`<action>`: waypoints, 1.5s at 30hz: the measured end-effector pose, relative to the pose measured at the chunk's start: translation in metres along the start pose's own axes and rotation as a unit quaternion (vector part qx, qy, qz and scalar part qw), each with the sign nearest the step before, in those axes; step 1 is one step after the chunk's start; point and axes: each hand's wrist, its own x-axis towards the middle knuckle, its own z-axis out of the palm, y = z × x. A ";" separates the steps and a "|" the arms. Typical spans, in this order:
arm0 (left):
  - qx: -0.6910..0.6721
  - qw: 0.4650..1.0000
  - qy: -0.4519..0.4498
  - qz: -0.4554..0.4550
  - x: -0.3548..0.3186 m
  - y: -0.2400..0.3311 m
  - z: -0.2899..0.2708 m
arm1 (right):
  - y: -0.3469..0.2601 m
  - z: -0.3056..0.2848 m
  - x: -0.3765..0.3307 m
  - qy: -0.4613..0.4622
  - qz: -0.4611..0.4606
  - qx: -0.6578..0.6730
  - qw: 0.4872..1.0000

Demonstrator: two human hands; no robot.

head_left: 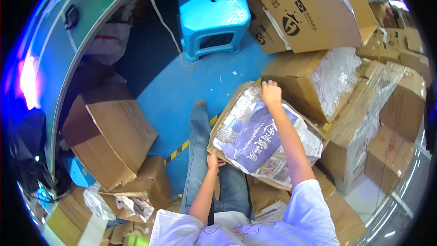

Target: Opening a cardboard box using a knife and sorting plastic components into different containers.

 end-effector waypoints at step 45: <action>0.115 0.981 -0.046 0.151 0.040 0.061 -0.126 | -0.131 -0.072 -0.068 0.189 -0.009 0.311 0.931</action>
